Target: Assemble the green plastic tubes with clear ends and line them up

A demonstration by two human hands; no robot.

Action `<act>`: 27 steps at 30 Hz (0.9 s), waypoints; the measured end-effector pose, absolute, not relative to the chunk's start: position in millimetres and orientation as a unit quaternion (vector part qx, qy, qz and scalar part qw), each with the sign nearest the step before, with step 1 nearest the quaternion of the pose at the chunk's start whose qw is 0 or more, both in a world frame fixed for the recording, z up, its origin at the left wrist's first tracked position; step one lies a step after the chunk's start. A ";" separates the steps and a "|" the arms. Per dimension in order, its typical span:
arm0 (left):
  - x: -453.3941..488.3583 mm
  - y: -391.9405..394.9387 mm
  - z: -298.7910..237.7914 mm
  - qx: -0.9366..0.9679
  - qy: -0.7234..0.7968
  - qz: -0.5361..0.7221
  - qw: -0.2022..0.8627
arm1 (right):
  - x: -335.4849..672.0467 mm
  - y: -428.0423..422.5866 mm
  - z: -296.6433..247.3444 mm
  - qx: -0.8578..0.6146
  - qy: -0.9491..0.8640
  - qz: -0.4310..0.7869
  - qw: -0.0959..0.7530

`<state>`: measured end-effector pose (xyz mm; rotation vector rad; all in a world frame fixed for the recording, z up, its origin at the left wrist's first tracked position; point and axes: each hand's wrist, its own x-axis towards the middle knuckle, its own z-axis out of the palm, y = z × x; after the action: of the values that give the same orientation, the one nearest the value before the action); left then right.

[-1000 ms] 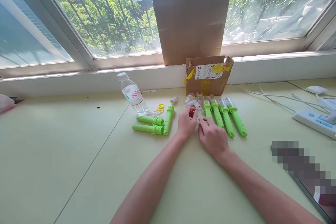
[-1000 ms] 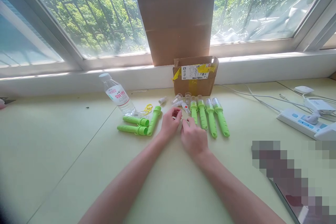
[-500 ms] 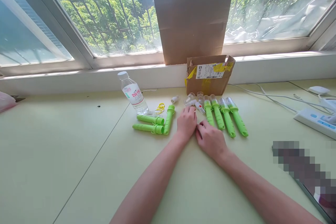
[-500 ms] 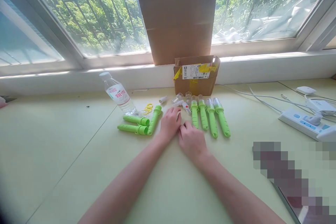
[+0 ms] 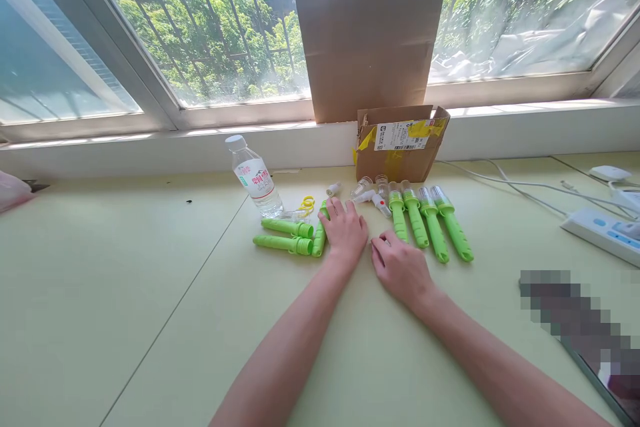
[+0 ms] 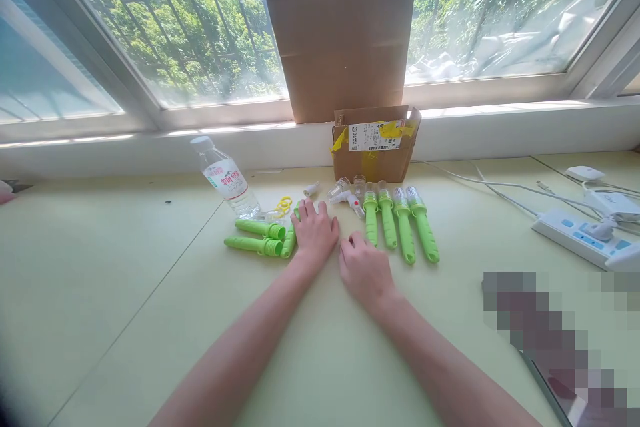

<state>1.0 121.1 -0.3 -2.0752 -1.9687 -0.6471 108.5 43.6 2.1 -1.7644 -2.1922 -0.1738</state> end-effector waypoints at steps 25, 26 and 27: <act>1.6 121.3 35.2 -0.701 -0.505 -0.464 -0.196 | 107.9 46.1 -5.4 -0.598 -0.773 -0.042 0.207; 2.7 120.0 38.1 -0.690 -0.487 -0.488 -0.220 | 108.0 46.1 -5.1 -0.599 -0.772 -0.045 0.207; 3.9 118.7 40.9 -0.677 -0.470 -0.512 -0.243 | 108.0 46.0 -4.6 -0.601 -0.771 -0.048 0.205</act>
<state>3.9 118.7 40.9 -2.5335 -1.7608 -1.9169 108.0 46.0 -4.6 -1.6759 -2.1504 -0.1326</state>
